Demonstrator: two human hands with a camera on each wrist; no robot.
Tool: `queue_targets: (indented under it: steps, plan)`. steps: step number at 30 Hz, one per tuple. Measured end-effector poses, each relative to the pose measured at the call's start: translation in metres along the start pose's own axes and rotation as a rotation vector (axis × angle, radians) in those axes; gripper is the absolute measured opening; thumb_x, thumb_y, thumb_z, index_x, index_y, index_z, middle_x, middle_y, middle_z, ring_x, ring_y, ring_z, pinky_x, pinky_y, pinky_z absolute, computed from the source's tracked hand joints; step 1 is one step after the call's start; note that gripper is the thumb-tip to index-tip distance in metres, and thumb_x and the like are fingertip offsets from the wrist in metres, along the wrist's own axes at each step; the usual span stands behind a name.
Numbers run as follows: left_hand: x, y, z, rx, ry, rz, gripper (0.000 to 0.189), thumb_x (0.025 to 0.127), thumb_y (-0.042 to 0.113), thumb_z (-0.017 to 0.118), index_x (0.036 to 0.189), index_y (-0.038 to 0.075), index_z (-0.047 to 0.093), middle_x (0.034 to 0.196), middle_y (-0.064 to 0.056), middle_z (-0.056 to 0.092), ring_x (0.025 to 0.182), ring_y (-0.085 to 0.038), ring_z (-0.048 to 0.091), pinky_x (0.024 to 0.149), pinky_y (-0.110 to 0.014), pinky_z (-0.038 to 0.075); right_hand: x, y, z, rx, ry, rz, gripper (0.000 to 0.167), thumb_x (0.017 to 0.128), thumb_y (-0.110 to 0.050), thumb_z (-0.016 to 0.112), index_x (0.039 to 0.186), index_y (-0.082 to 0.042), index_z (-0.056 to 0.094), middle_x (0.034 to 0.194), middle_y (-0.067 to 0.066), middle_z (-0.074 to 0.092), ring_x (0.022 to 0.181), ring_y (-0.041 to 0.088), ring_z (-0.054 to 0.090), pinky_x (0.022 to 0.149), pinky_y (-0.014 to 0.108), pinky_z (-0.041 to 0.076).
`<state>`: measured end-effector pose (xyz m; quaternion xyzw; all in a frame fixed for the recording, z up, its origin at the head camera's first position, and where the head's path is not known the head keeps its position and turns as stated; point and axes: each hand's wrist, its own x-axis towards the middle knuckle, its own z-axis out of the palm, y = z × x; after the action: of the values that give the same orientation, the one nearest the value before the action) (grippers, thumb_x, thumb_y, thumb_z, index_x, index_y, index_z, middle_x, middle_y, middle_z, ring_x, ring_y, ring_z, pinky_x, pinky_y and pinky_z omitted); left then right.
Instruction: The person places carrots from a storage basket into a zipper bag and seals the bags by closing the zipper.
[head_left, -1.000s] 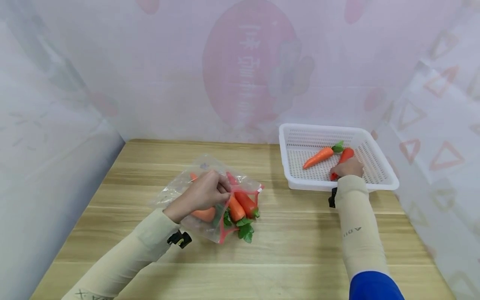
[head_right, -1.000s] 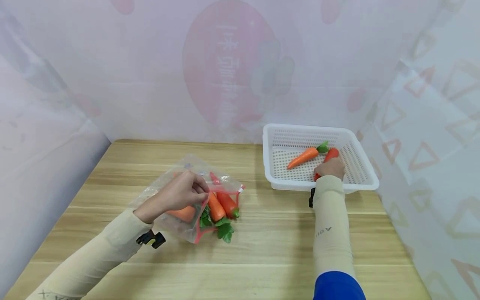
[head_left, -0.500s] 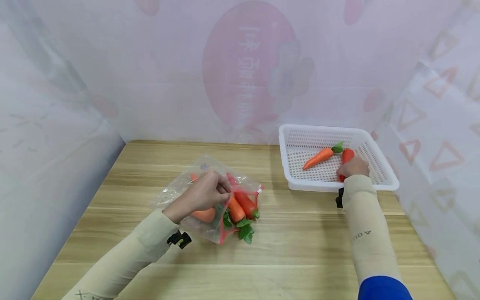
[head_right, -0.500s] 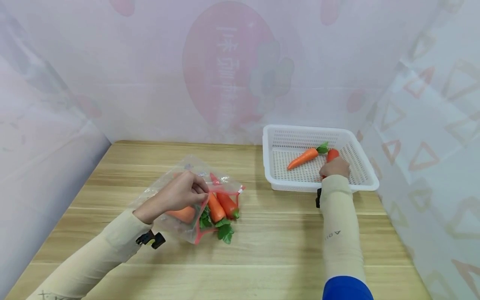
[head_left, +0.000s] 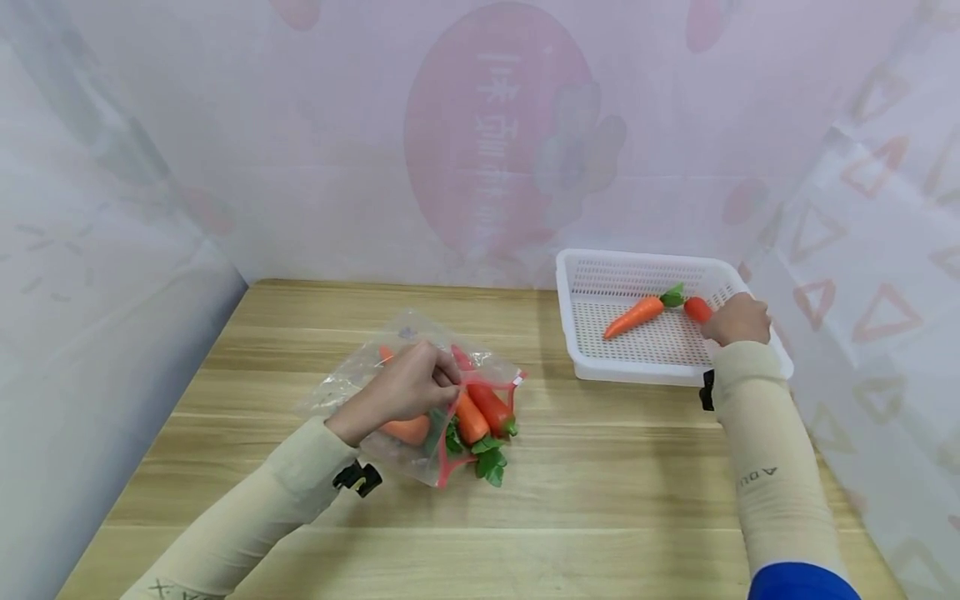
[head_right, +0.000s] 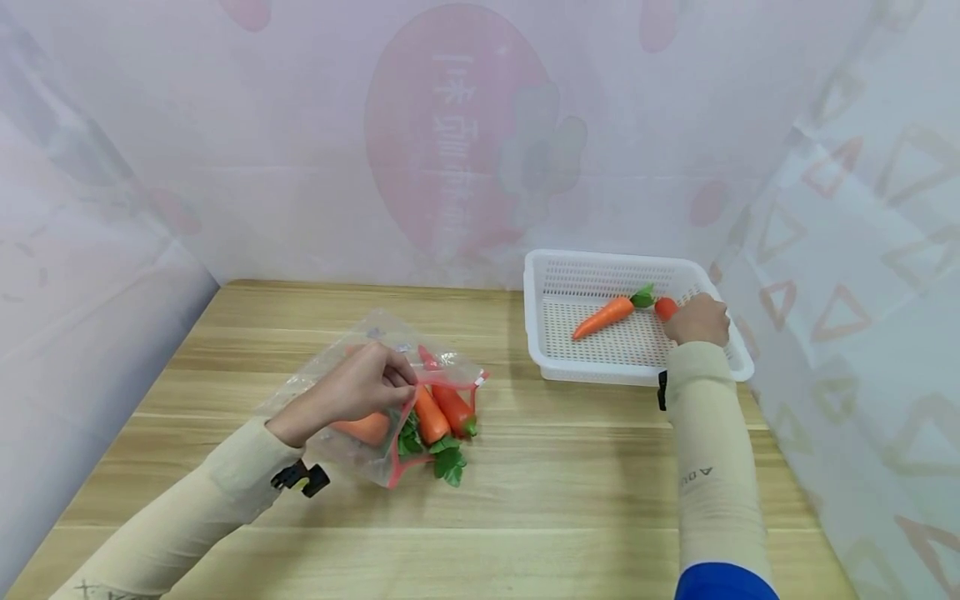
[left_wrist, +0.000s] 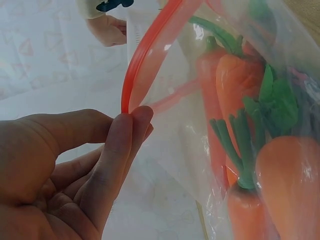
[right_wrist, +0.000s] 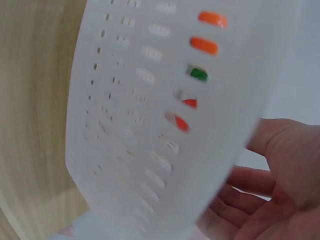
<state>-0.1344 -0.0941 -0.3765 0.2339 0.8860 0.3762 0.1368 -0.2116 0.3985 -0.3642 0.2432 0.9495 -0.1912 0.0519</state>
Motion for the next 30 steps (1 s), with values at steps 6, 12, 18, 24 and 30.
queue_targets:
  steps: [6, 12, 18, 24, 30]
  plan:
    - [0.001, 0.000, 0.001, 0.014, 0.008, -0.007, 0.009, 0.090, 0.002, 0.072, 0.092, 0.002, 0.080, 0.080, 0.000, 0.077, 0.072, -0.008, 0.069, 0.066, -0.025, 0.058, 0.007, 0.008, -0.006, 0.035, 0.088, -0.064, 0.048, 0.085, -0.017, 0.070, 0.114, 0.019, 0.057, 0.104, 0.035, 0.061, 0.086, 0.045, 0.062, 0.059, 0.039, 0.055]
    - [0.001, 0.000, 0.001, 0.016, 0.008, -0.006, 0.007, 0.090, 0.002, 0.073, 0.092, 0.003, 0.080, 0.079, 0.000, 0.077, 0.071, -0.008, 0.069, 0.065, -0.024, 0.057, 0.006, 0.016, -0.012, 0.054, 0.105, -0.126, 0.036, 0.089, -0.012, 0.068, 0.106, 0.019, 0.060, 0.097, 0.035, 0.063, 0.074, 0.038, 0.062, 0.051, 0.032, 0.050]
    - [0.001, 0.001, 0.001, 0.013, 0.005, -0.007, 0.007, 0.091, 0.003, 0.073, 0.092, 0.002, 0.080, 0.081, -0.001, 0.078, 0.073, -0.008, 0.070, 0.065, -0.025, 0.058, 0.006, 0.019, -0.020, 0.006, 0.169, -0.201, 0.025, 0.090, -0.009, 0.066, 0.086, 0.015, 0.067, 0.073, 0.025, 0.063, 0.070, 0.036, 0.056, 0.062, 0.040, 0.048]
    - [0.000, 0.001, 0.001, 0.007, 0.003, -0.005, 0.008, 0.092, 0.003, 0.073, 0.094, 0.001, 0.080, 0.081, 0.000, 0.078, 0.074, -0.008, 0.071, 0.067, -0.025, 0.058, -0.001, 0.016, -0.032, -0.024, 0.199, -0.255, 0.028, 0.092, -0.010, 0.068, 0.094, 0.018, 0.072, 0.082, 0.031, 0.071, 0.073, 0.040, 0.057, 0.055, 0.039, 0.049]
    - [0.000, 0.001, 0.001, 0.004, 0.007, -0.004, 0.008, 0.091, 0.002, 0.073, 0.094, 0.001, 0.080, 0.079, 0.000, 0.077, 0.073, -0.008, 0.070, 0.067, -0.025, 0.058, -0.010, 0.012, -0.043, -0.004, 0.190, -0.268, 0.030, 0.095, -0.013, 0.066, 0.099, 0.017, 0.071, 0.088, 0.032, 0.069, 0.068, 0.036, 0.056, 0.050, 0.035, 0.046]
